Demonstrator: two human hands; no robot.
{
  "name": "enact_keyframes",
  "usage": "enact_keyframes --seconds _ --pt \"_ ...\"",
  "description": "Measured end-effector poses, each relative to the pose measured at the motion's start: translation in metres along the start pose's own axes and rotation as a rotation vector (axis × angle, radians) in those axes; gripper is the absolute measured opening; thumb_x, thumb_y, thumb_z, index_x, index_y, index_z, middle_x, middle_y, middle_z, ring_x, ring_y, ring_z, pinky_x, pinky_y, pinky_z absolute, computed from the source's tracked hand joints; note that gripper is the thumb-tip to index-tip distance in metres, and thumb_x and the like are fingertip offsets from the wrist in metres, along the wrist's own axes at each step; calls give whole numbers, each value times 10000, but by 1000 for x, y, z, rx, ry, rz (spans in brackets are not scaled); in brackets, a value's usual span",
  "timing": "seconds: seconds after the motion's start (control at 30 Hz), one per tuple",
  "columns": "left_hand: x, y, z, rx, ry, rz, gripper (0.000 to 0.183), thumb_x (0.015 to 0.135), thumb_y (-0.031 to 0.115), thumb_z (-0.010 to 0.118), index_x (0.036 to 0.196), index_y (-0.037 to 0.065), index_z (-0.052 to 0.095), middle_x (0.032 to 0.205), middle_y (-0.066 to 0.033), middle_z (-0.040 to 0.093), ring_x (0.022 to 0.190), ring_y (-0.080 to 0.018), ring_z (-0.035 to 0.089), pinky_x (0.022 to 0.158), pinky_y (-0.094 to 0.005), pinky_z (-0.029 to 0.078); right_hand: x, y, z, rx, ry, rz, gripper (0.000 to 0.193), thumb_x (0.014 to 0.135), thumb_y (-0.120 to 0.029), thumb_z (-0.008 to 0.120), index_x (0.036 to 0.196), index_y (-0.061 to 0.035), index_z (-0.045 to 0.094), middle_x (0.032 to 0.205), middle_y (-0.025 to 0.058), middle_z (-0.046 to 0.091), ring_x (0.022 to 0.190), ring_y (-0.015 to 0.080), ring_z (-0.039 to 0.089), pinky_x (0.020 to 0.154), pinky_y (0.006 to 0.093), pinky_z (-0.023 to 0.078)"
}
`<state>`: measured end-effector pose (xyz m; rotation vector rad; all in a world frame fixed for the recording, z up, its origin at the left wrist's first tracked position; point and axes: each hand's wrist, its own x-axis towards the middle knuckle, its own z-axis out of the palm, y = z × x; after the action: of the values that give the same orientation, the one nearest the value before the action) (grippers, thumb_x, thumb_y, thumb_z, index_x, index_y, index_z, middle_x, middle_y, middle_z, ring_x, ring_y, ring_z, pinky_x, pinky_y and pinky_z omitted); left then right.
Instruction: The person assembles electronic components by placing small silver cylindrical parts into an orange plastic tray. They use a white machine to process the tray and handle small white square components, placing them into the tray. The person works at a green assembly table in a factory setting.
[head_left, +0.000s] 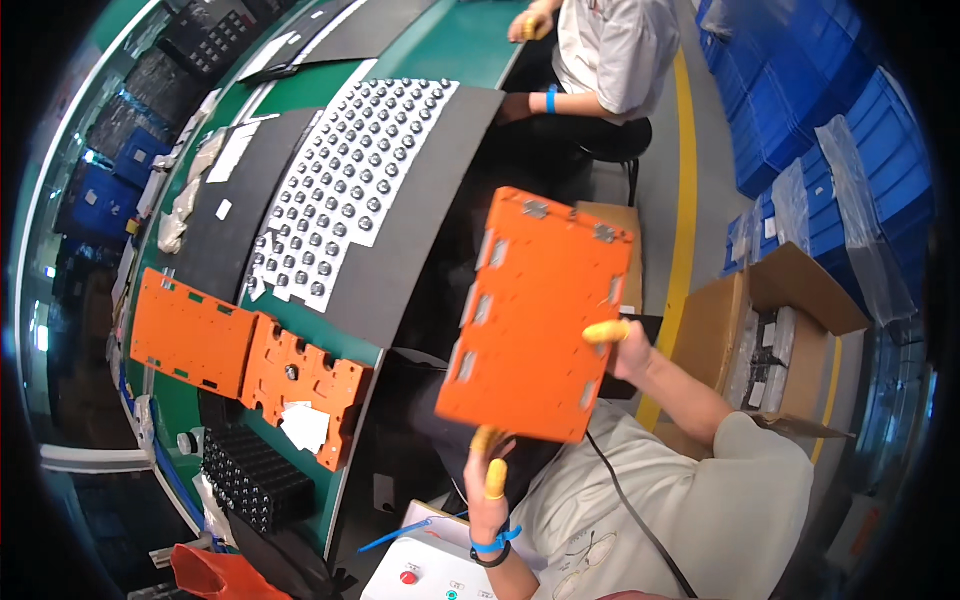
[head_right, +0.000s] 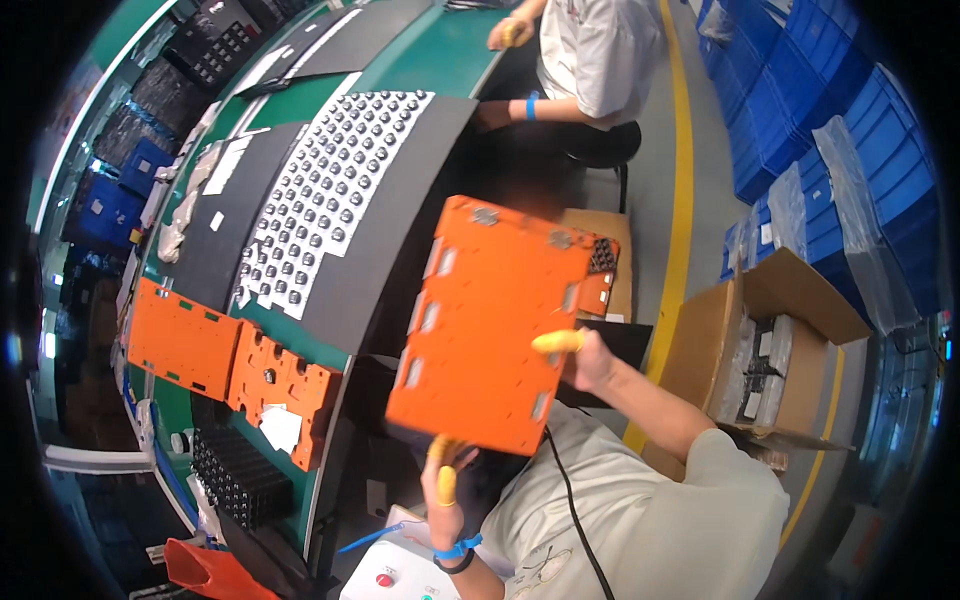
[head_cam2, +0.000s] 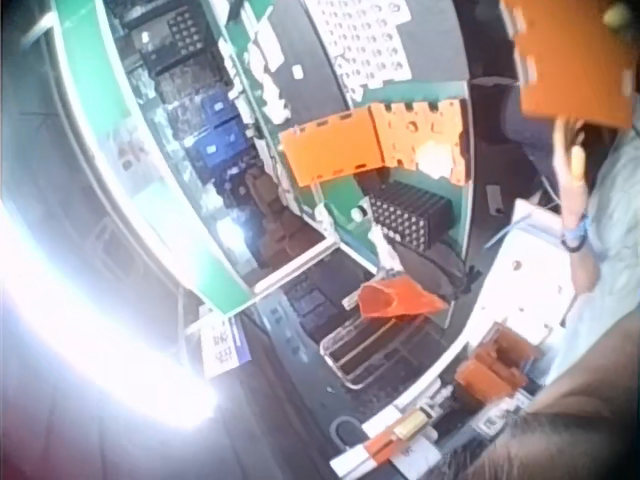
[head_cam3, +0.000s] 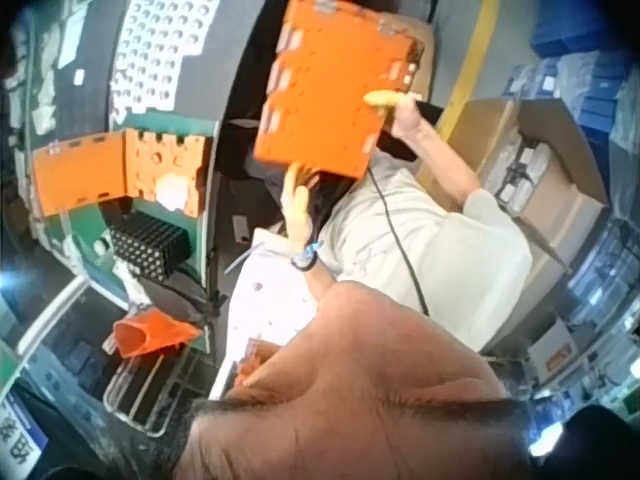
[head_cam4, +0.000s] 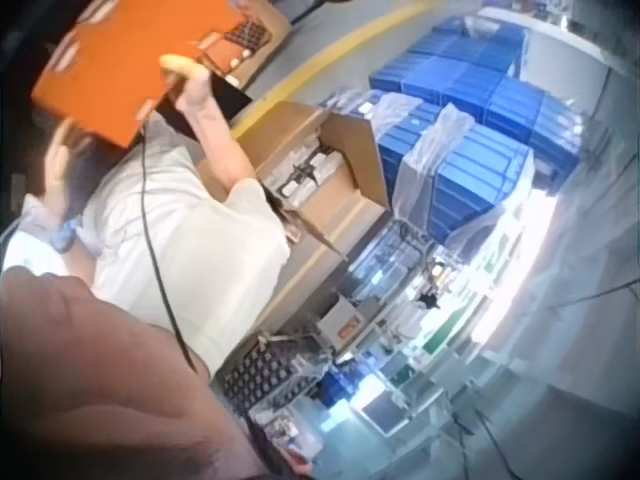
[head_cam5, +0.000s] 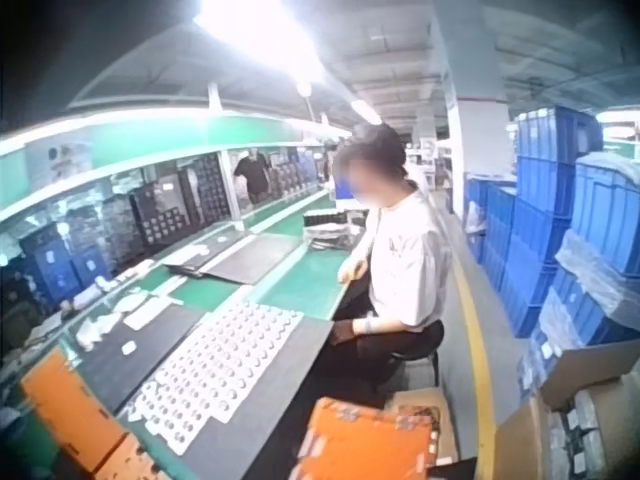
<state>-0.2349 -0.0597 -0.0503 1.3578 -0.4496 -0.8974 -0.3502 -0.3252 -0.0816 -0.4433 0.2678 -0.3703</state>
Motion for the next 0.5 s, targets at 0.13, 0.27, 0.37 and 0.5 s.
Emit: enact_keyframes --seconds 0.13,0.27,0.37,0.5 --pt "6 -17 -7 122 -139 -107 479 1012 148 560 1436 -35 433 1376 -165 566 1246 -244 565 1073 -352 415 16 -34 -7 -110 249 -248 502 845 -103 631 1327 -7 527 1234 119 637 1127 259 629 998 428 496" --pt "6 -44 -13 253 -104 -197 432 1005 119 580 1405 -10 480 1340 -152 607 1237 -222 581 1040 -312 441 37 -72 -25 -106 306 -334 518 854 -117 644 1349 -35 515 1258 104 624 1151 274 610 1020 442 482" --pt "1 -51 -21 245 -78 -192 394 1021 87 522 1393 -38 485 1306 -142 620 1193 -199 596 1044 -288 433 54 -100 -24 -115 340 -331 497 861 -124 643 1334 -32 521 1251 104 629 1145 279 612 1020 440 483" --pt "-8 -56 -38 183 -40 -226 372 1034 112 506 1377 -32 508 1287 -141 634 1135 -192 621 1006 -282 453 71 -128 -19 -186 355 -435 484 879 -125 632 1337 -24 515 1261 119 624 1167 262 605 1030 419 484"
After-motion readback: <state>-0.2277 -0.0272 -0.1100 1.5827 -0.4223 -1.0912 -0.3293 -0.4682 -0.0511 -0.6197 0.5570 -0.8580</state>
